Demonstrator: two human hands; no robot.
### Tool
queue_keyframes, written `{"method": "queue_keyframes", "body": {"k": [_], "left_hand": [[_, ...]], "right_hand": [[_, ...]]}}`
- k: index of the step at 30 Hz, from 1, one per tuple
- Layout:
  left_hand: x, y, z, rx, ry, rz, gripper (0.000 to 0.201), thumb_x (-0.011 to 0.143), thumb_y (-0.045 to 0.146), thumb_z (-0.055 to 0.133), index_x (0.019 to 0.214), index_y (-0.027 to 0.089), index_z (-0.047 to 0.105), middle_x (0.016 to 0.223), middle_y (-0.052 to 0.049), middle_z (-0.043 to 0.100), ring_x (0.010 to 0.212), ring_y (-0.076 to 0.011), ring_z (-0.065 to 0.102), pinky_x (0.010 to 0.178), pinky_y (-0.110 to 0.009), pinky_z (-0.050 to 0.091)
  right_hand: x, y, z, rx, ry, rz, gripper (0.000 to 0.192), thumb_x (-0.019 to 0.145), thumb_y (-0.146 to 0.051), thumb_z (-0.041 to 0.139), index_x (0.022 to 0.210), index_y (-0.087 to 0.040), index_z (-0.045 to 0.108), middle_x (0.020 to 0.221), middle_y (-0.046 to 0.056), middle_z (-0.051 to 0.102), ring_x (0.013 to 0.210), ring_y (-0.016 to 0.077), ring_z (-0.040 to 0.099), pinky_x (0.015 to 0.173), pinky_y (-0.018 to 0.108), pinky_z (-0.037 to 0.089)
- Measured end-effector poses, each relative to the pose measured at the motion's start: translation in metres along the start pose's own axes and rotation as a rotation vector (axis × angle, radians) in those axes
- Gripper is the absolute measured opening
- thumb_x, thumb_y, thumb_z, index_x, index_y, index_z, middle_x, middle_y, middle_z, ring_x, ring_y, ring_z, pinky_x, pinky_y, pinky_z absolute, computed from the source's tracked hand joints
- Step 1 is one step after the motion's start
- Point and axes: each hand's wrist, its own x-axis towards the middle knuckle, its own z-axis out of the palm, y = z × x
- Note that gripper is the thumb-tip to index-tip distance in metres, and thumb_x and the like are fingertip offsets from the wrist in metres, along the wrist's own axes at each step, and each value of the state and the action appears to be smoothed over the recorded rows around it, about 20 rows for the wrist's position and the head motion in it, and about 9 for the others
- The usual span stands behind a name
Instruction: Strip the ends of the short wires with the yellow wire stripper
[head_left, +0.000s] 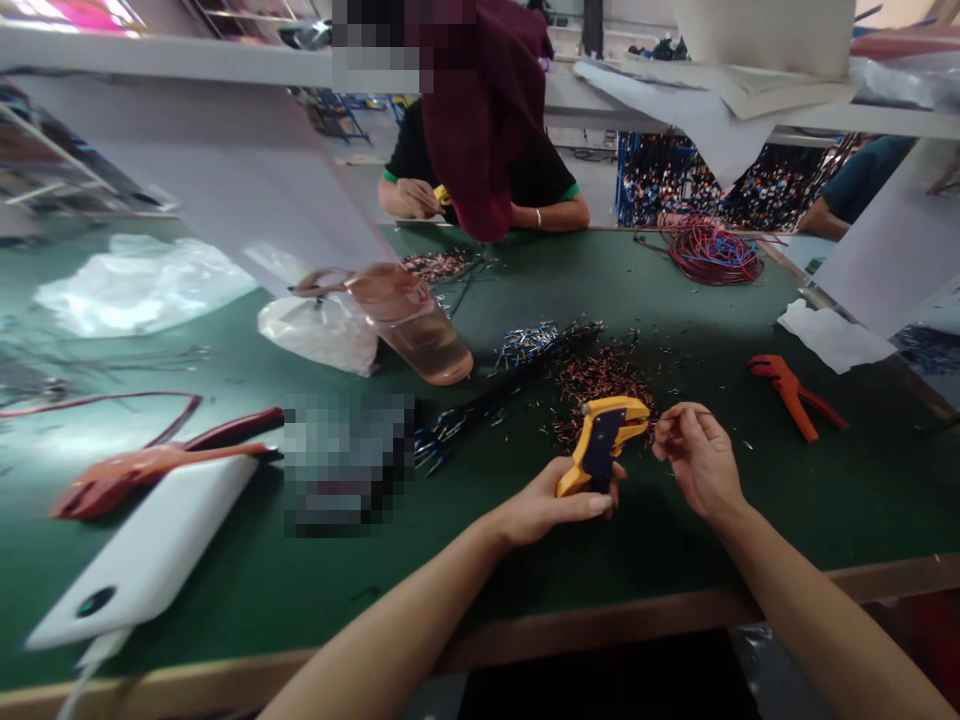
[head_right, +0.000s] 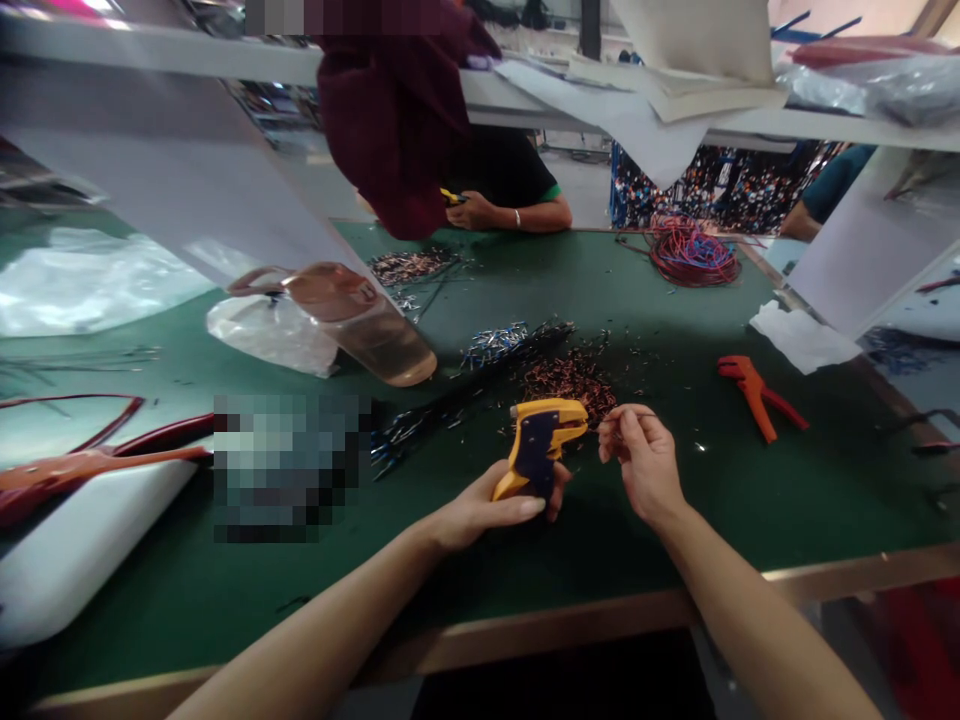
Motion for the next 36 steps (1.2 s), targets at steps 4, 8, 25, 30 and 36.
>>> {"method": "queue_keyframes", "body": {"k": [4, 8, 25, 30, 36], "left_hand": [[0.000, -0.003, -0.001, 0.017, -0.008, 0.008, 0.048, 0.071, 0.044, 0.077, 0.103, 0.012, 0.064, 0.079, -0.003, 0.064, 0.073, -0.0156, 0.059, 0.073, -0.030, 0.044], [0.000, -0.001, -0.001, 0.088, 0.024, 0.004, 0.044, 0.071, 0.047, 0.075, 0.094, 0.011, 0.064, 0.070, -0.001, 0.061, 0.065, -0.0136, 0.056, 0.065, -0.028, 0.043], [0.003, 0.001, 0.002, -0.030, 0.149, 0.146, 0.037, 0.068, 0.042, 0.077, 0.085, 0.012, 0.064, 0.069, -0.003, 0.063, 0.060, -0.0142, 0.058, 0.060, -0.027, 0.045], [0.003, 0.000, -0.002, -0.040, 0.211, 0.188, 0.048, 0.068, 0.041, 0.078, 0.105, 0.013, 0.067, 0.082, -0.006, 0.069, 0.077, -0.0183, 0.062, 0.075, -0.030, 0.045], [0.001, 0.001, 0.000, -0.026, 0.186, 0.164, 0.057, 0.067, 0.043, 0.078, 0.114, 0.013, 0.065, 0.093, -0.010, 0.071, 0.085, -0.0229, 0.064, 0.083, -0.034, 0.045]], "right_hand": [[0.000, 0.001, 0.000, 0.014, 0.007, 0.033, 0.029, 0.066, -0.045, 0.084, 0.074, -0.021, 0.068, 0.063, -0.002, 0.066, 0.055, 0.0105, 0.058, 0.045, 0.020, 0.048], [0.000, 0.001, 0.000, 0.028, 0.004, 0.048, 0.030, 0.066, -0.045, 0.084, 0.073, -0.020, 0.068, 0.062, -0.002, 0.065, 0.055, 0.0101, 0.058, 0.045, 0.019, 0.048], [0.003, 0.005, -0.005, -0.106, 0.041, -0.035, 0.028, 0.071, -0.047, 0.077, 0.074, -0.020, 0.071, 0.066, 0.002, 0.069, 0.053, 0.0112, 0.056, 0.046, 0.022, 0.045], [0.001, 0.010, -0.008, -0.381, 0.035, -0.166, 0.024, 0.079, -0.041, 0.070, 0.068, -0.019, 0.072, 0.073, 0.005, 0.072, 0.057, 0.0132, 0.061, 0.051, 0.025, 0.048], [-0.010, 0.022, -0.003, -0.636, -0.063, -0.262, 0.018, 0.081, -0.033, 0.067, 0.071, -0.021, 0.075, 0.076, 0.005, 0.075, 0.064, 0.0168, 0.067, 0.057, 0.027, 0.053]]}}
